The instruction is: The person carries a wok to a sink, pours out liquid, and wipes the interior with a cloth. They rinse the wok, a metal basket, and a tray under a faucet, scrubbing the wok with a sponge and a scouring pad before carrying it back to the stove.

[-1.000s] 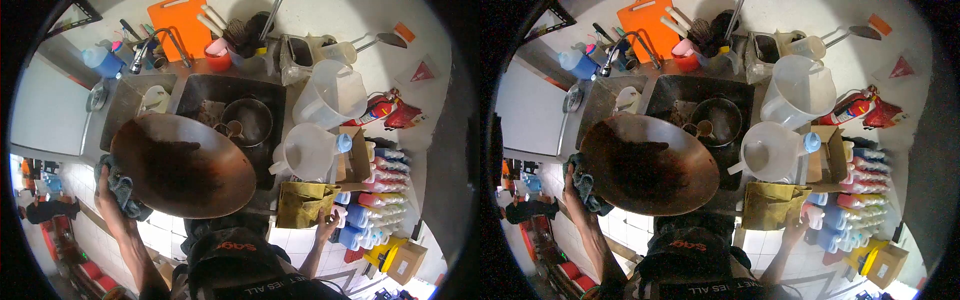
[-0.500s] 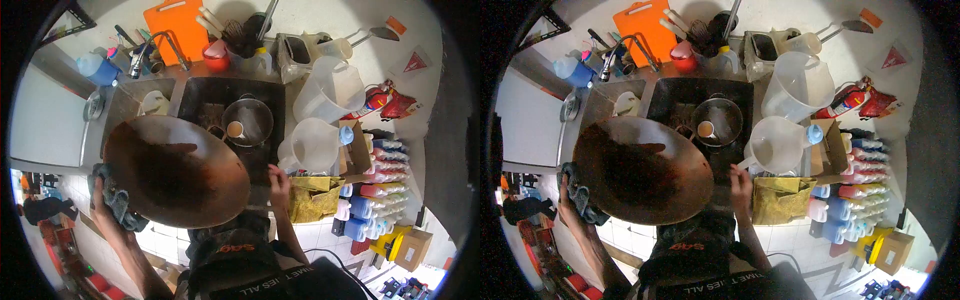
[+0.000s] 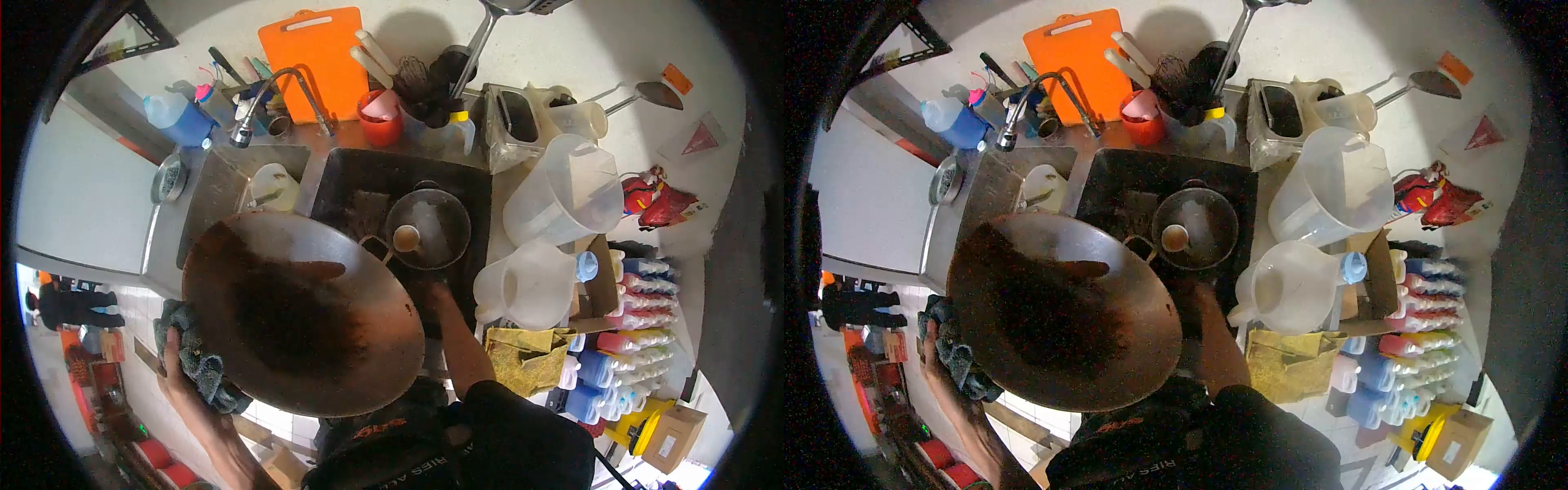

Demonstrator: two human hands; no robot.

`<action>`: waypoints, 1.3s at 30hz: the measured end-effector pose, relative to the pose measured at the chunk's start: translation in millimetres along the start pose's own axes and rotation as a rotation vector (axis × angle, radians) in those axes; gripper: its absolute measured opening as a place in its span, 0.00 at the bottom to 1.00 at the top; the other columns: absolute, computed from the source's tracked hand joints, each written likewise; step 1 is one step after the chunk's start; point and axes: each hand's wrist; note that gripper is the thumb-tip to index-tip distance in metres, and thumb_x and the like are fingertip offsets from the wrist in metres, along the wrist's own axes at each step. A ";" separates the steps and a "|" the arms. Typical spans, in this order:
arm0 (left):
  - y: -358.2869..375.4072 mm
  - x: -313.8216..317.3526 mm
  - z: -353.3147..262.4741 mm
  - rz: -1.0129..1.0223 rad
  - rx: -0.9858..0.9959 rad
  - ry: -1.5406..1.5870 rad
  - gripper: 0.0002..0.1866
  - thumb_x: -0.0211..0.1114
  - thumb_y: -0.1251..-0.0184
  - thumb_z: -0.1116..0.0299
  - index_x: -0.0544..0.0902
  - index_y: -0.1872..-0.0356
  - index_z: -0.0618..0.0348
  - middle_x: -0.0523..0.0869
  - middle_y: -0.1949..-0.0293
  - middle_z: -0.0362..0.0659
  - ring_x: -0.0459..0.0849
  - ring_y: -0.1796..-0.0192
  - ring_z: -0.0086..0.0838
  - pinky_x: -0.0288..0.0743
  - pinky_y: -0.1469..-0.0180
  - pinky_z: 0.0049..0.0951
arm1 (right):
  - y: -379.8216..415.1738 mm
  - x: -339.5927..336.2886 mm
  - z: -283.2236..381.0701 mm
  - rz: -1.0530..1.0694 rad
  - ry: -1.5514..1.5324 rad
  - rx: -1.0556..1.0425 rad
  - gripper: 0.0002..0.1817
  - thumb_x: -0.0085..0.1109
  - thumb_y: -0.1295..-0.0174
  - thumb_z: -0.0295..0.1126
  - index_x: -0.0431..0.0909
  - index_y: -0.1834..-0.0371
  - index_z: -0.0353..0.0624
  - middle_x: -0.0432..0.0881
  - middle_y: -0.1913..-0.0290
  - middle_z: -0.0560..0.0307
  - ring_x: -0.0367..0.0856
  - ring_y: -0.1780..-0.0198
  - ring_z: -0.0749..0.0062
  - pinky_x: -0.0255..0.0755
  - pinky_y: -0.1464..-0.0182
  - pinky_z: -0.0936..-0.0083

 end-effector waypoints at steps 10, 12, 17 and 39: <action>-4.9 4.7 -2.8 0.006 0.049 -0.050 0.24 0.67 0.35 0.59 0.79 0.45 0.68 0.85 0.53 0.47 0.86 0.55 0.32 0.81 0.54 0.29 | -17.3 14.8 42.7 -0.517 1.168 -0.106 0.19 0.53 0.32 0.36 0.79 0.45 0.34 0.85 0.54 0.50 0.81 0.49 0.66 0.74 0.45 0.67; -6.0 5.6 -1.6 -0.015 0.059 -0.039 0.24 0.68 0.36 0.59 0.80 0.46 0.67 0.85 0.55 0.46 0.86 0.59 0.30 0.81 0.58 0.27 | 34.0 88.9 73.4 -0.553 0.932 -0.127 0.22 0.54 0.31 0.40 0.79 0.45 0.32 0.85 0.55 0.51 0.81 0.49 0.69 0.73 0.45 0.70; -6.7 13.9 0.2 0.029 0.042 -0.012 0.23 0.68 0.36 0.61 0.79 0.47 0.68 0.85 0.58 0.45 0.85 0.64 0.26 0.80 0.64 0.23 | 183.0 246.9 167.7 -0.399 0.885 -0.189 0.23 0.57 0.30 0.42 0.78 0.43 0.34 0.84 0.50 0.51 0.80 0.47 0.72 0.70 0.43 0.75; -1.0 35.3 2.4 0.162 -0.029 -0.126 0.13 0.61 0.32 0.64 0.83 0.57 0.66 0.85 0.67 0.41 0.84 0.69 0.25 0.77 0.68 0.23 | 333.9 331.1 233.2 0.406 1.438 -0.923 0.20 0.79 0.56 0.32 0.88 0.56 0.56 0.85 0.53 0.68 0.79 0.48 0.69 0.72 0.47 0.69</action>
Point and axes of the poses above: each hand's wrist, its own y-axis away from the middle knuckle, its own x-axis out of the palm, z = x × y
